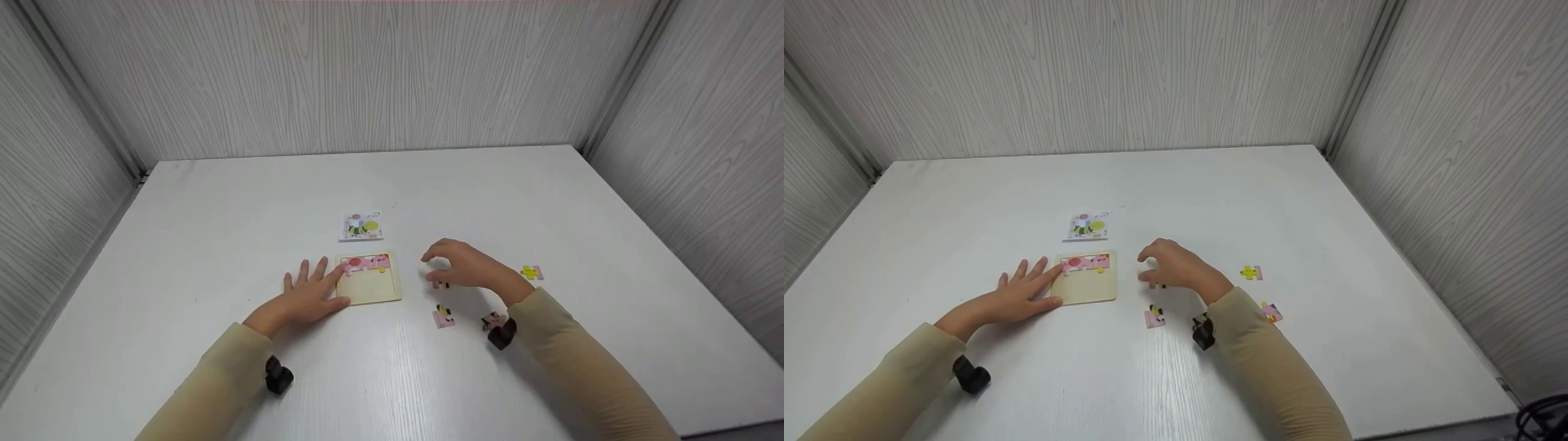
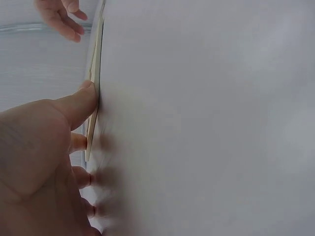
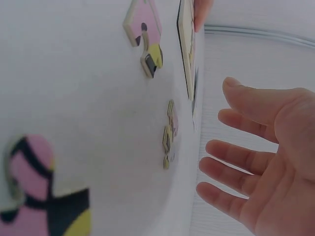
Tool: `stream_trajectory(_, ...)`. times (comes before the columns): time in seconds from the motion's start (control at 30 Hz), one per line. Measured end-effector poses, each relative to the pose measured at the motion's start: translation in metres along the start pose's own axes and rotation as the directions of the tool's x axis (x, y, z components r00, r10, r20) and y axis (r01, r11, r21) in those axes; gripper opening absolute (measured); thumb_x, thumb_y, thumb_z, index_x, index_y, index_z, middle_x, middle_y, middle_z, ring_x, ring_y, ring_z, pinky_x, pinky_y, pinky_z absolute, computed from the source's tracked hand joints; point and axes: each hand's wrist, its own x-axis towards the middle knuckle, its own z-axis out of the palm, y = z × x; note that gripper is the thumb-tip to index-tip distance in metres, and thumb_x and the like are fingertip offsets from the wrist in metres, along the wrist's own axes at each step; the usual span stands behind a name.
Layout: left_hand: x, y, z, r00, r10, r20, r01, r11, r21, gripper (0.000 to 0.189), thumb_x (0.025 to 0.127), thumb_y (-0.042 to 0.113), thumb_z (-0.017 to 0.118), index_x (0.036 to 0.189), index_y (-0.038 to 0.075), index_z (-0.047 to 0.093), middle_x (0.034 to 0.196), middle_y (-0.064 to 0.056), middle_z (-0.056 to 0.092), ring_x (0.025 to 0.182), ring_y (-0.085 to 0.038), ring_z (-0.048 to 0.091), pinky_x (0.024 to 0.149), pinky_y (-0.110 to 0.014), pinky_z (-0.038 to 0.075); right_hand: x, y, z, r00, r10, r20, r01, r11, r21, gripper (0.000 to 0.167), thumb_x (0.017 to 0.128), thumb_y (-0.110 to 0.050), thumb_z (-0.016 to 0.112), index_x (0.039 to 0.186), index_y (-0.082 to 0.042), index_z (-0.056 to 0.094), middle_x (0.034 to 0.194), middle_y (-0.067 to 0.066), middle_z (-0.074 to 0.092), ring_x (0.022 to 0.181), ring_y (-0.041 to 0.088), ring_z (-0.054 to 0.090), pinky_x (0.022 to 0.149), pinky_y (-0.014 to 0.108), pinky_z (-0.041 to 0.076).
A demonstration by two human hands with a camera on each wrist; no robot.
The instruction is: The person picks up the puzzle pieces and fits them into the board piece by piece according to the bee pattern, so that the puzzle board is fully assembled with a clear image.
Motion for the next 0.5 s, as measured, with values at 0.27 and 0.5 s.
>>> stream_trajectory(0.27,-0.001,0.002,-0.001,1.000,0.003,0.001,-0.003,1.000,-0.008,0.075,0.093,0.052,0.045,0.150,0.015,0.014,0.153,-0.021,-0.003,0.135,-0.046,-0.013,0.099,-0.066,-0.010,-0.015,0.012,-0.002,1.000,0.022,-0.018,-0.022,1.000,0.006,0.033,0.085,-0.027,0.069,0.111,-0.006,0.065,0.120,0.008,0.056,0.116,0.026,0.048,0.096,0.043,0.039)
stream_trajectory(0.5,-0.002,0.001,0.000,1.000,0.000,0.006,0.000,1.000,-0.004,0.075,0.093,0.052,0.045,0.150,0.016,0.013,0.153,-0.021,-0.004,0.135,-0.045,-0.014,0.100,-0.065,-0.010,-0.022,0.021,0.001,1.000,-0.020,-0.016,0.020,0.999,-0.034,0.030,0.084,-0.019,0.069,0.109,-0.004,0.064,0.116,0.010,0.058,0.113,0.027,0.050,0.095,0.043,0.039)
